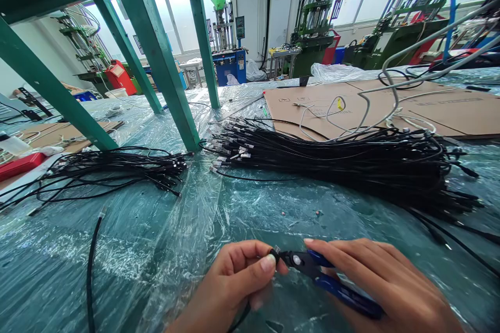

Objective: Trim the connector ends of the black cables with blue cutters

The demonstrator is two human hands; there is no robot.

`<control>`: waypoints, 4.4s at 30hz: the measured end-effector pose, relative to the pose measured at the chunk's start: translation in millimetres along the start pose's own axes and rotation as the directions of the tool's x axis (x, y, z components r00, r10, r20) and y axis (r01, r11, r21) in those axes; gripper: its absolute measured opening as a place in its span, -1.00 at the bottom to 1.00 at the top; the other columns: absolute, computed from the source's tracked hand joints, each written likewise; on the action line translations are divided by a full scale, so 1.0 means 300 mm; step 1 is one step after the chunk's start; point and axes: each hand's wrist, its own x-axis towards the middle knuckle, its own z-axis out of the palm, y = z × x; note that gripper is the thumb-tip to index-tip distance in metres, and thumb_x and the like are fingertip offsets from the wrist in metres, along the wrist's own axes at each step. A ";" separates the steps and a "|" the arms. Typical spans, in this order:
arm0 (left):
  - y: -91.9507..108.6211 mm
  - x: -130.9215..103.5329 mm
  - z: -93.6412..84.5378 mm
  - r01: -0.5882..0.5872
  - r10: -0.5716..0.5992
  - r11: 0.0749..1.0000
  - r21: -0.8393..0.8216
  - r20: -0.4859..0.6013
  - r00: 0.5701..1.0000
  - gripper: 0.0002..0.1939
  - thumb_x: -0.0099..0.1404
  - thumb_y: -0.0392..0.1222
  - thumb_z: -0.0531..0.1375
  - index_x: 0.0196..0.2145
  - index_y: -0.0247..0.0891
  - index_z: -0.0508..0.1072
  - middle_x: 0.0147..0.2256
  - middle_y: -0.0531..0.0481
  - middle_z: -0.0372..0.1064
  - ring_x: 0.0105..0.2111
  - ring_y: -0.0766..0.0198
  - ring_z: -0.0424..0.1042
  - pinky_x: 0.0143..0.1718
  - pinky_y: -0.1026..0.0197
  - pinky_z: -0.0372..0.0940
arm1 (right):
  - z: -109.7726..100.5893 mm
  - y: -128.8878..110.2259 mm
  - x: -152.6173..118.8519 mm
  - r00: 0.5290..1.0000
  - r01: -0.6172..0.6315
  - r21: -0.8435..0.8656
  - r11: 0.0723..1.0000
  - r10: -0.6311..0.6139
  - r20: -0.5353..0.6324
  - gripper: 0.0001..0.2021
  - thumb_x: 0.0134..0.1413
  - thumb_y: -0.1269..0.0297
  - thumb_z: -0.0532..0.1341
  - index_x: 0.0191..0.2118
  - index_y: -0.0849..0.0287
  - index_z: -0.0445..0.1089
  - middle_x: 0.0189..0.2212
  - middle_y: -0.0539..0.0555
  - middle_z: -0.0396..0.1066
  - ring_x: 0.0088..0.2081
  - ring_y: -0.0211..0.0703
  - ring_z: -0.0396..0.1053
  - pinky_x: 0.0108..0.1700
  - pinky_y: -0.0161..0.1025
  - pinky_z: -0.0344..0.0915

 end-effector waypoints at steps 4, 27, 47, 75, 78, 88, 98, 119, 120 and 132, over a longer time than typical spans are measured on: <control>0.000 0.001 -0.002 -0.003 0.003 1.000 0.021 -0.009 1.000 -0.72 0.18 0.01 0.31 -0.42 -0.31 0.53 -0.71 0.22 0.07 -0.70 0.51 -0.11 -0.61 0.38 -0.14 | -0.002 0.007 -0.014 0.999 -0.044 -0.011 0.999 0.043 -0.023 -0.81 0.20 0.31 0.10 -0.12 0.08 0.40 -0.34 -0.07 0.49 -0.34 -0.31 0.43 -0.24 -0.34 0.30; 0.019 -0.017 0.023 0.108 -0.083 0.984 0.141 -0.176 0.981 -0.58 0.11 0.14 0.30 -0.30 -0.29 0.61 -0.69 0.14 0.21 -0.71 0.51 -0.12 -0.64 0.32 -0.29 | -0.008 0.015 -0.017 0.998 -0.062 -0.055 0.997 0.062 -0.010 -0.77 0.11 0.35 0.17 -0.09 0.09 0.41 -0.30 -0.01 0.49 -0.29 -0.20 0.43 -0.22 -0.25 0.29; 0.008 -0.022 0.010 0.020 0.055 0.958 0.285 -0.253 0.966 -0.75 0.06 -0.08 0.39 -0.40 -0.28 0.48 -0.64 0.14 0.31 -0.63 0.44 0.26 -0.56 0.40 0.12 | 0.000 0.018 -0.015 0.998 -0.063 -0.087 0.994 0.062 -0.014 -0.78 0.13 0.33 0.13 -0.10 0.07 0.40 -0.32 -0.02 0.49 -0.33 -0.20 0.43 -0.28 -0.24 0.30; 0.168 0.038 -0.226 0.252 0.643 0.073 0.965 -0.239 0.728 -0.74 0.31 -0.24 0.08 -0.32 -0.14 0.60 -0.33 -0.03 0.51 -0.41 0.22 0.46 -0.40 0.29 0.22 | 0.042 0.046 -0.040 0.996 -0.086 -0.151 0.985 0.089 0.010 -0.69 0.17 0.02 0.07 -0.11 0.05 0.41 -0.37 -0.03 0.48 -0.39 -0.19 0.43 -0.32 -0.17 0.24; 0.168 0.040 -0.220 0.244 0.619 0.147 0.958 -0.282 0.733 -0.75 0.30 -0.24 0.09 -0.33 -0.15 0.60 -0.34 -0.05 0.51 -0.37 0.18 0.47 -0.37 0.27 0.23 | 0.041 0.047 -0.041 0.996 -0.082 -0.141 0.987 0.085 0.013 -0.69 0.18 0.02 0.07 -0.11 0.05 0.40 -0.37 -0.04 0.48 -0.38 -0.20 0.43 -0.32 -0.18 0.23; 0.181 -0.024 -0.116 0.005 0.468 0.522 0.853 -0.291 0.834 -0.66 0.30 0.01 0.09 -0.24 -0.30 0.50 -0.48 -0.02 0.50 -0.66 0.33 0.35 -0.56 0.28 0.25 | 0.032 0.035 -0.030 0.996 -0.086 -0.166 0.982 0.089 0.012 -0.73 0.15 0.08 0.10 -0.12 0.06 0.41 -0.35 -0.06 0.49 -0.37 -0.23 0.44 -0.31 -0.20 0.24; 0.164 -0.062 -0.070 -0.072 0.111 0.960 0.269 -0.130 0.985 -0.68 0.09 0.05 0.35 -0.40 -0.30 0.56 -0.62 0.04 0.45 -0.81 0.57 0.12 -0.77 0.48 -0.10 | 0.051 0.043 -0.044 0.993 -0.107 -0.179 0.978 0.114 0.029 -0.73 0.06 0.17 0.14 -0.11 0.02 0.42 -0.34 -0.04 0.49 -0.37 -0.19 0.43 -0.33 -0.21 0.26; 0.147 -0.045 -0.074 -0.012 0.012 0.999 -0.040 0.001 1.000 -0.82 0.09 -0.15 0.33 -0.45 -0.34 0.51 -0.67 0.06 0.30 -0.76 0.56 0.01 -0.75 0.49 -0.10 | 0.049 0.040 -0.033 0.999 -0.044 -0.239 0.970 0.046 0.002 -0.72 0.04 0.22 0.08 -0.11 0.04 0.39 -0.36 -0.09 0.49 -0.38 -0.26 0.44 -0.32 -0.24 0.26; 0.150 -0.045 -0.072 -0.005 0.006 0.999 -0.044 0.006 1.000 -0.83 0.09 -0.16 0.32 -0.44 -0.34 0.50 -0.67 0.07 0.29 -0.77 0.57 -0.01 -0.75 0.48 -0.11 | 0.050 0.042 -0.037 0.999 -0.044 -0.239 0.970 0.046 0.001 -0.72 0.04 0.22 0.09 -0.12 0.04 0.39 -0.36 -0.09 0.49 -0.38 -0.26 0.44 -0.32 -0.24 0.26; 0.147 -0.040 -0.064 -0.008 0.030 0.979 0.202 -0.106 0.994 -0.75 0.14 -0.04 0.25 -0.40 -0.29 0.38 -0.66 0.14 0.24 -0.77 0.54 -0.03 -0.75 0.44 -0.13 | 0.045 0.049 -0.040 0.999 -0.036 -0.205 0.978 0.040 0.018 -0.68 -0.08 0.23 0.17 -0.12 0.04 0.39 -0.36 -0.07 0.50 -0.39 -0.23 0.45 -0.37 -0.24 0.30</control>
